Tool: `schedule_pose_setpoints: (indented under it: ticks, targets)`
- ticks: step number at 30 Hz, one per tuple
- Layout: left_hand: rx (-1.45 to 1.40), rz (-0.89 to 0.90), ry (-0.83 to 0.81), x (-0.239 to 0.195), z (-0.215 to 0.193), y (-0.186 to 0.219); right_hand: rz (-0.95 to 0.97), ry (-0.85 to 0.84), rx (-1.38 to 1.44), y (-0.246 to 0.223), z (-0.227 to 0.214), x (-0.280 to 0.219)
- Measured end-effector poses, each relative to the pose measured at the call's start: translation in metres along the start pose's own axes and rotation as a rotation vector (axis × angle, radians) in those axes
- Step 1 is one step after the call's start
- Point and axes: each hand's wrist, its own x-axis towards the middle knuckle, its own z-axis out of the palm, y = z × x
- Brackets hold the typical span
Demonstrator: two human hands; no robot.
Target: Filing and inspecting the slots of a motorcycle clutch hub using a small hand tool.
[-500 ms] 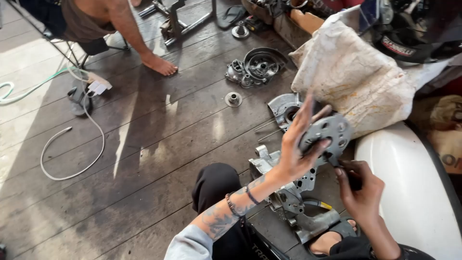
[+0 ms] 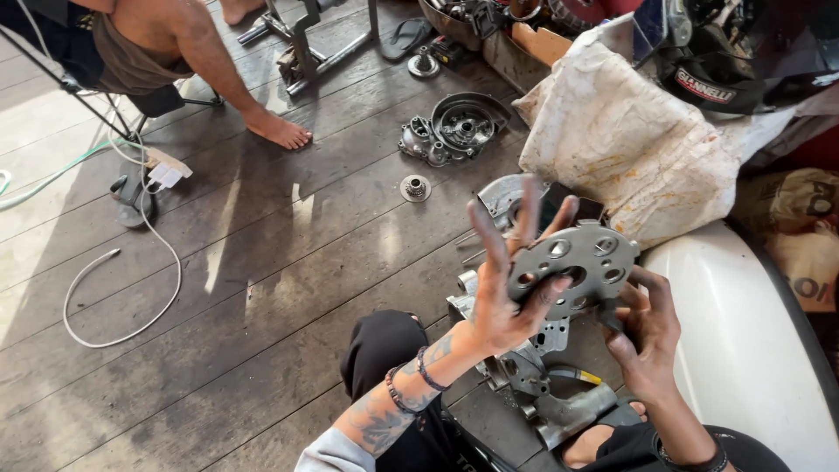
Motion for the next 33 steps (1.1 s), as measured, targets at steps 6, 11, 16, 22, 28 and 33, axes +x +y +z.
schedule_pose_setpoints:
  ticks: [6,11,16,22,28,33]
  targets:
    - [0.062,-0.201,-0.09,0.003,-0.015,0.009,-0.066,0.052,-0.072,-0.027,0.036,0.021]
    - [-0.457,-0.684,0.022,0.0,-0.034,-0.003,-0.046,0.14,0.033,0.014,0.041,0.025]
    - [-0.858,-1.002,0.507,-0.038,-0.048,-0.037,0.075,0.205,-0.319,0.023,0.031,0.029]
    - [-0.727,-1.339,0.836,-0.037,-0.046,-0.052,-0.115,-0.038,-0.822,0.0,0.028,0.049]
    - [-0.666,-1.327,0.799,-0.052,-0.056,-0.074,-0.037,-0.032,-0.793,0.009,0.011,0.048]
    - [-0.475,-1.383,0.701,-0.048,-0.072,-0.065,-0.163,-0.069,-0.741,0.014,0.023,0.06]
